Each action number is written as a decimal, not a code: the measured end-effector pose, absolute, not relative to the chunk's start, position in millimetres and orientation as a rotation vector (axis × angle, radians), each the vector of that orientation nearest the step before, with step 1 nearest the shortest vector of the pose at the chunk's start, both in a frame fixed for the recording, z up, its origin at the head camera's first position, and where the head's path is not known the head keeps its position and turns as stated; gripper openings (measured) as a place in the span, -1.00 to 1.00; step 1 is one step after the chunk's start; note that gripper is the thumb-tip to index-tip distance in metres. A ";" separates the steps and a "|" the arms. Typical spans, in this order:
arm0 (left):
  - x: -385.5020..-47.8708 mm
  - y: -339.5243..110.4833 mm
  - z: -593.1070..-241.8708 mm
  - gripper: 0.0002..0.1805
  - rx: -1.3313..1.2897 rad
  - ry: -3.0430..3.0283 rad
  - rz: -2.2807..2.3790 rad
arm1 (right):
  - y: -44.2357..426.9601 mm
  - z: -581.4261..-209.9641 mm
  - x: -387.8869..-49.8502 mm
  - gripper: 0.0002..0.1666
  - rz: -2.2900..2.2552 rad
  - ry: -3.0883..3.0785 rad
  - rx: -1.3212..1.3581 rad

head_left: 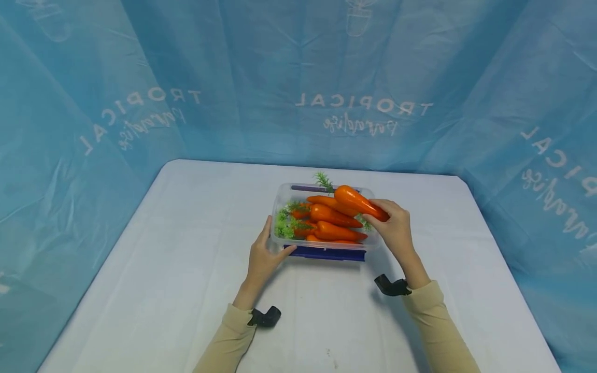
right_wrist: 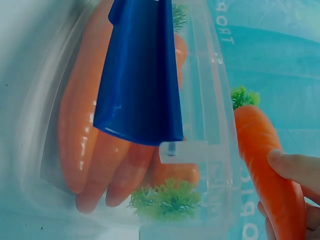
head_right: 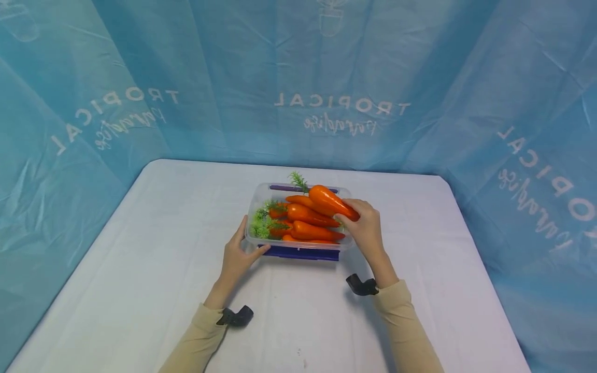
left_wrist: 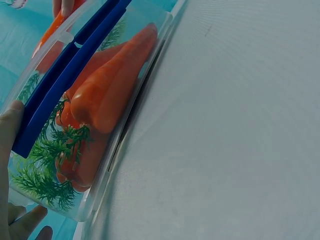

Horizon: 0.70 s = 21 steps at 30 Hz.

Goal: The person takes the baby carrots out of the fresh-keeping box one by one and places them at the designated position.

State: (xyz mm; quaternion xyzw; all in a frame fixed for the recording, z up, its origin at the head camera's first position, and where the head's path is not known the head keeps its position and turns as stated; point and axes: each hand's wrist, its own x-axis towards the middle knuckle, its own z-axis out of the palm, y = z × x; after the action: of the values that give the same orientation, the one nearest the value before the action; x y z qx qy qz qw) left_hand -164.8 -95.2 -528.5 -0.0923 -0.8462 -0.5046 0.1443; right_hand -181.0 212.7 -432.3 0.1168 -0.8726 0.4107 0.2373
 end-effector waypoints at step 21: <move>-164.9 -96.0 -526.3 0.08 -0.317 -2.411 -1.445 | 236.8 -429.5 -168.0 -0.56 1.078 -2.339 0.133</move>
State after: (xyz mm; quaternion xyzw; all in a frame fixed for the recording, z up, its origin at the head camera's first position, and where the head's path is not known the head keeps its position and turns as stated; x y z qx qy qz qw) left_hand -164.9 -96.0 -526.3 -0.1105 -0.8419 -0.5046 0.1558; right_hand -168.0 236.8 -429.5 0.0494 -0.8714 0.4015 0.2775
